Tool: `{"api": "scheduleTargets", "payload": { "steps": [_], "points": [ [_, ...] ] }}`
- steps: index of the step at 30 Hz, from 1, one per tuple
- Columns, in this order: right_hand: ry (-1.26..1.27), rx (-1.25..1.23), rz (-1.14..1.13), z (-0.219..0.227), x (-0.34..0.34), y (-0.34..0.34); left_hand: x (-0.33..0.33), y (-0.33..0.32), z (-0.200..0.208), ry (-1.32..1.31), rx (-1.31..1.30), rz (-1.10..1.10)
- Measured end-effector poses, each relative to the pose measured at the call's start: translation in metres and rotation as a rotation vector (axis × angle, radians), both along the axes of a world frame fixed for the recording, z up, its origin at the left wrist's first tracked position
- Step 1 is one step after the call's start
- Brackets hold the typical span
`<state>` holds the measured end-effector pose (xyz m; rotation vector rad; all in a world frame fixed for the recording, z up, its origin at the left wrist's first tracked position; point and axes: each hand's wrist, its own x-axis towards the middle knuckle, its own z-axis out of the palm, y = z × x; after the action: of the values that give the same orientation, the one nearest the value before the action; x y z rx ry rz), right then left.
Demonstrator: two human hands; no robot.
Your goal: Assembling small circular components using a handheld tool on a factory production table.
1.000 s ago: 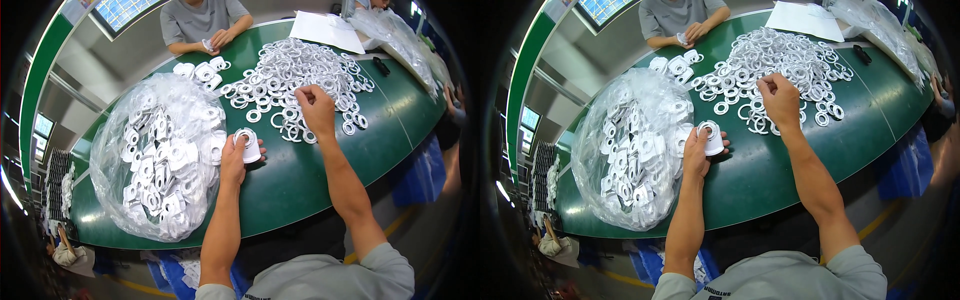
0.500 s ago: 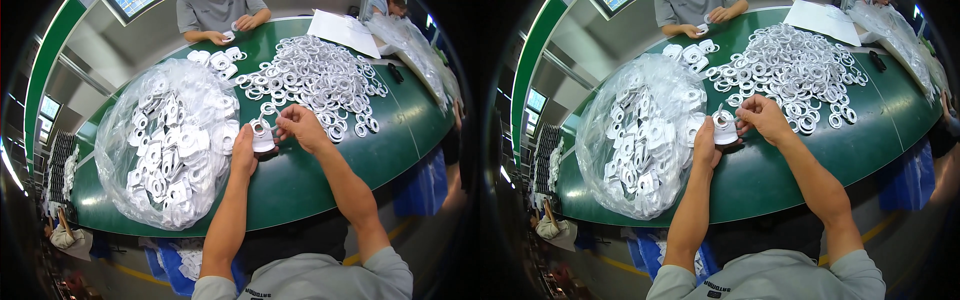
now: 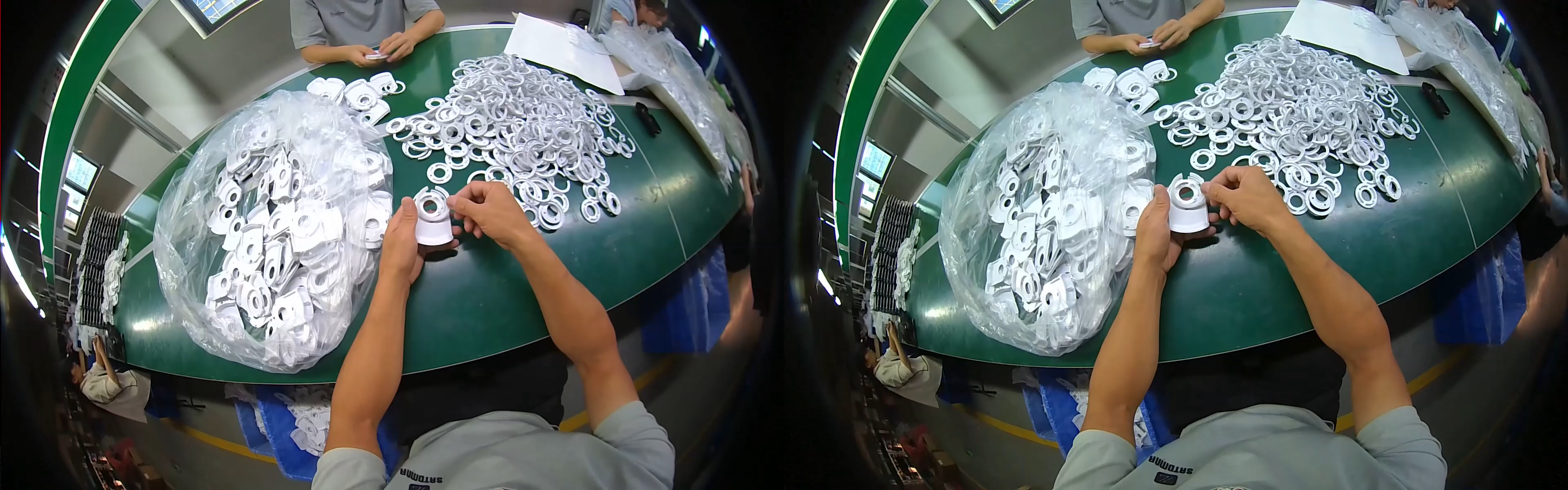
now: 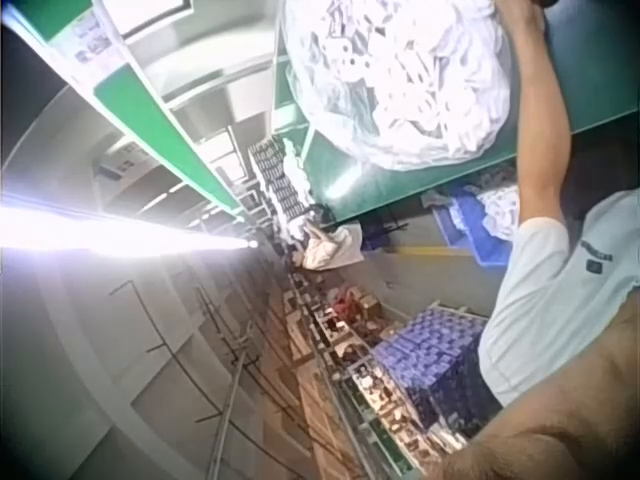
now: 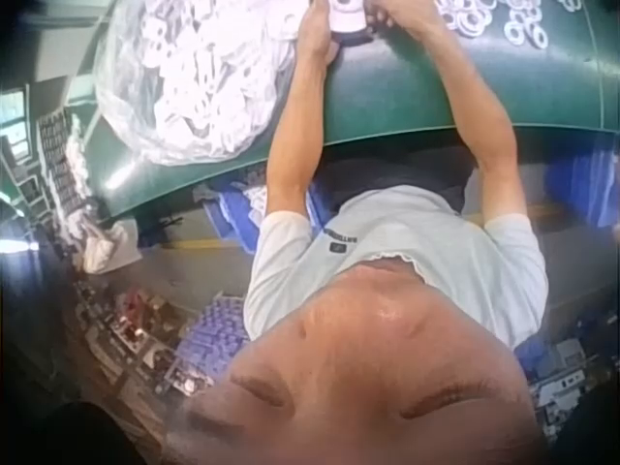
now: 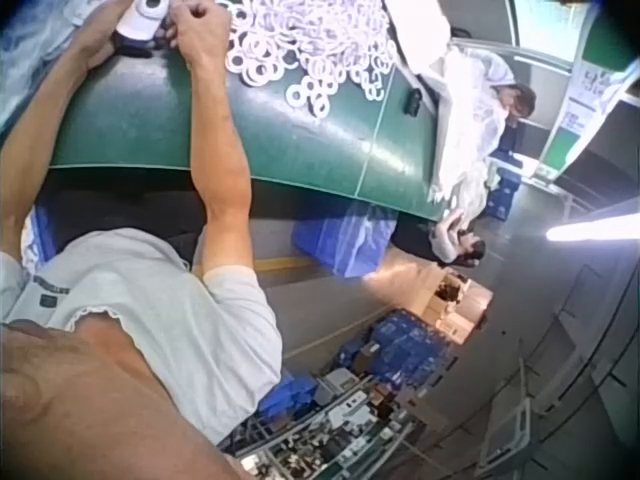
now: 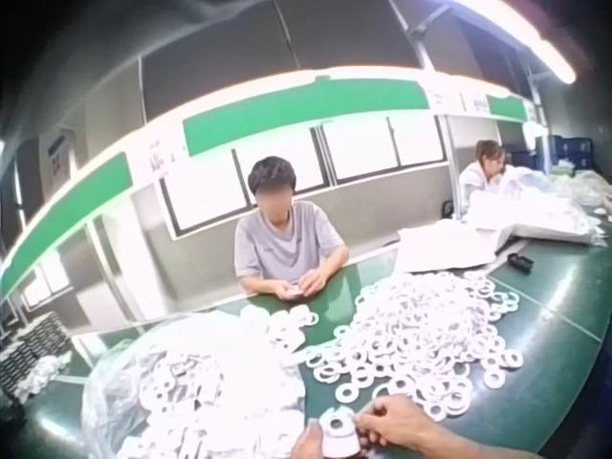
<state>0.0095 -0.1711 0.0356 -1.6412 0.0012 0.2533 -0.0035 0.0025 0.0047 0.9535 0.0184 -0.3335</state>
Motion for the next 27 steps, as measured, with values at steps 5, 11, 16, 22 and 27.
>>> {"api": "scheduleTargets", "payload": {
  "steps": [5, 11, 16, 22, 27],
  "points": [
    [-0.018, -0.084, 0.007, -0.001, -0.003, 0.005, 0.002, 0.0, -0.005, -0.024, 0.024, -0.022],
    [-0.069, -0.163, 0.009, -0.003, -0.005, 0.007, -0.001, 0.001, -0.005, -0.089, 0.084, -0.023],
    [-0.23, -0.323, 0.09, -0.02, -0.002, 0.01, 0.002, 0.0, -0.014, -0.257, 0.239, 0.056],
    [-0.492, -0.493, -0.067, -0.026, -0.011, 0.021, -0.001, -0.003, -0.007, -0.451, 0.581, 0.089],
    [-0.544, -0.558, -0.107, -0.026, -0.012, 0.02, -0.001, -0.001, -0.007, -0.563, 0.672, 0.083]
  ]
}}
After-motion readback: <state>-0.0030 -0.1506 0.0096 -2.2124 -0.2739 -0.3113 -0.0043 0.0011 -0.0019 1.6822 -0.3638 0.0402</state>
